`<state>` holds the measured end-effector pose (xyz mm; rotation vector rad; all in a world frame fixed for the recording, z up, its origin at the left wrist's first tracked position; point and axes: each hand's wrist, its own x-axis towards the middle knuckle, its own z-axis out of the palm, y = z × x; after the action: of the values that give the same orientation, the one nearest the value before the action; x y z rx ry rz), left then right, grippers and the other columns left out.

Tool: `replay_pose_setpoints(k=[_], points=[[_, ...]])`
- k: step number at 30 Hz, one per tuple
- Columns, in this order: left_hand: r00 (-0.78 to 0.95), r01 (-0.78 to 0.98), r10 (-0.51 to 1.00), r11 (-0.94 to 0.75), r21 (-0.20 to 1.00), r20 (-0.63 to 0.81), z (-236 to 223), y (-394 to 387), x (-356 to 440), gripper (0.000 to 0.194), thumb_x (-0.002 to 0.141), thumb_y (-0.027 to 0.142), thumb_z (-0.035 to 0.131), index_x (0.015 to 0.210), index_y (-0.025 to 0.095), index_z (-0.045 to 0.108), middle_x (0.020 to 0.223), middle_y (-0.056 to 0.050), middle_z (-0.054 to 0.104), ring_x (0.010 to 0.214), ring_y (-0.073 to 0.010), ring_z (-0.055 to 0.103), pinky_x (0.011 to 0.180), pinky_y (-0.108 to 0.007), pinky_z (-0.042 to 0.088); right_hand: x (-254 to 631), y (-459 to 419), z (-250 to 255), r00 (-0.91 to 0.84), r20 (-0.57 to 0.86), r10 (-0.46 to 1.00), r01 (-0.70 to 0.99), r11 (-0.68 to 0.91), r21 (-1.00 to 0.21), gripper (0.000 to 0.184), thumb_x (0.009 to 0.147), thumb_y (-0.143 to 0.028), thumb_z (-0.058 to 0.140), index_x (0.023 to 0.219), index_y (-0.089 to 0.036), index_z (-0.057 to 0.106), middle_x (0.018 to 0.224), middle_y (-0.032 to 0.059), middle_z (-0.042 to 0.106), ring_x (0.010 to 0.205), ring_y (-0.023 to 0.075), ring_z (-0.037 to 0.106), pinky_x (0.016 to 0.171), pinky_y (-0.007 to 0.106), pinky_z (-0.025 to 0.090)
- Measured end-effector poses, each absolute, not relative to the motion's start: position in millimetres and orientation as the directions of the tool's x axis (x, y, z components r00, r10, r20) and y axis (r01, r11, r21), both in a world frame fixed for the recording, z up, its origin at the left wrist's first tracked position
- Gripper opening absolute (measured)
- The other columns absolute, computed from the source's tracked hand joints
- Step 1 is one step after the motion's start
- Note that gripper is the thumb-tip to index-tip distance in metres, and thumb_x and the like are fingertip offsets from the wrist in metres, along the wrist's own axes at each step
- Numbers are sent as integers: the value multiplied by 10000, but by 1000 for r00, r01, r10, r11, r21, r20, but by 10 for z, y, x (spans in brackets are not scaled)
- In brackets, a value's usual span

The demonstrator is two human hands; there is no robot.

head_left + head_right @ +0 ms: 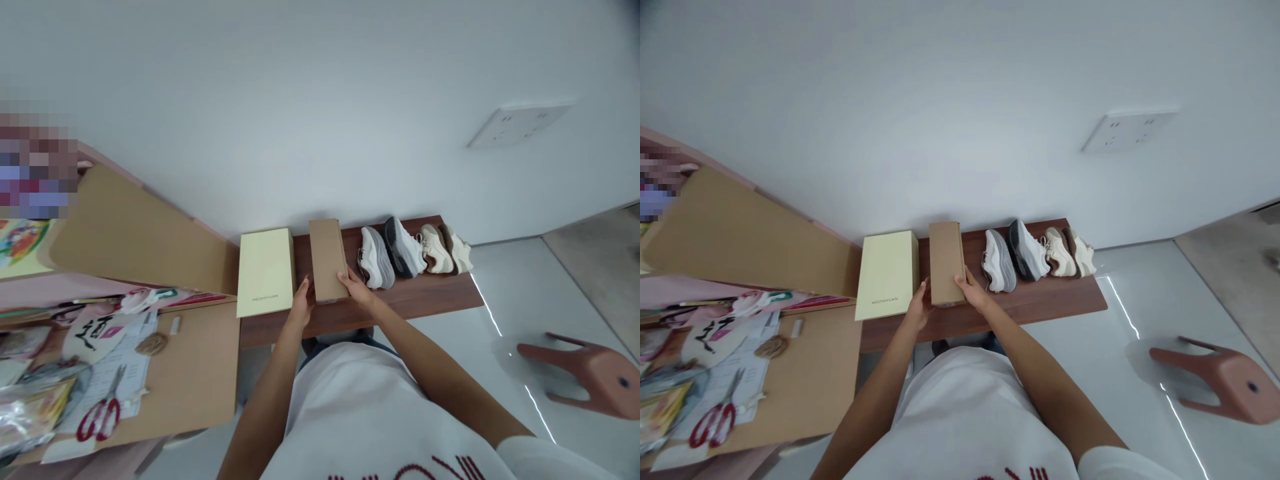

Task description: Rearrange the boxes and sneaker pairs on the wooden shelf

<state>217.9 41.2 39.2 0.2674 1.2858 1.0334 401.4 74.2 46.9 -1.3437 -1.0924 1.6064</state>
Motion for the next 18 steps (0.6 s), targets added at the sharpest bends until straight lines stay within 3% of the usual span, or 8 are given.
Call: replay_pose_setpoints(k=[3, 6, 9, 12, 15, 18], points=[[-141, -405, 668, 634, 659, -730, 226, 386, 2199, 560, 894, 579, 606, 1379, 300, 579, 1568, -103, 452, 1464, -276, 391, 1149, -504, 348, 4191, 745, 476, -174, -328, 929, -66, -343, -937, 694, 901, -670, 537, 1497, -322, 468, 1460, 10, 583, 1391, 239, 497, 1201, 464, 352], [-180, -350, 616, 689, 635, -767, 72, 357, 2263, 551, 832, 544, 704, 1318, 302, 611, 1582, -104, 428, 1487, -282, 349, 1140, -474, 368, 4381, 749, 460, -128, -333, 934, -36, -340, -940, 686, 907, -674, 518, 1494, -324, 471, 1496, 4, 547, 1423, 233, 457, 1215, 460, 326], [-151, -385, 580, 711, 588, -801, -36, 348, 2358, 548, 794, 520, 758, 1275, 298, 618, 1580, -104, 427, 1443, -285, 422, 1099, -431, 430, 4537, 749, 415, -30, -316, 948, 14, -316, -949, 718, 909, -658, 511, 1532, -314, 410, 1527, 15, 510, 1442, 232, 428, 1221, 460, 311], [-89, -468, 551, 712, 523, -830, -78, 359, 2444, 522, 787, 535, 766, 1227, 289, 631, 1542, -108, 466, 1346, -278, 534, 1033, -405, 504, 4636, 741, 372, 45, -297, 954, 71, -300, -951, 787, 909, -649, 502, 1579, -284, 312, 1475, 75, 557, 1334, 249, 547, 1153, 461, 413], [-73, -525, 593, 660, 537, -802, -46, 367, 2484, 432, 793, 506, 779, 1145, 287, 654, 1437, -103, 565, 1283, -261, 583, 968, -395, 559, 4675, 740, 364, 101, -211, 972, 152, -225, -962, 802, 888, -658, 516, 1544, -215, 387, 1444, 136, 567, 1279, 276, 582, 1103, 460, 458], [-90, -554, 658, 591, 586, -748, 59, 362, 2476, 361, 817, 462, 770, 1098, 269, 650, 1350, -95, 625, 1238, -258, 613, 943, -426, 583, 4669, 756, 405, 120, -111, 986, 222, -136, -965, 737, 900, -669, 479, 1472, -204, 501, 1479, 130, 538, 1358, 282, 511, 1161, 457, 392]])
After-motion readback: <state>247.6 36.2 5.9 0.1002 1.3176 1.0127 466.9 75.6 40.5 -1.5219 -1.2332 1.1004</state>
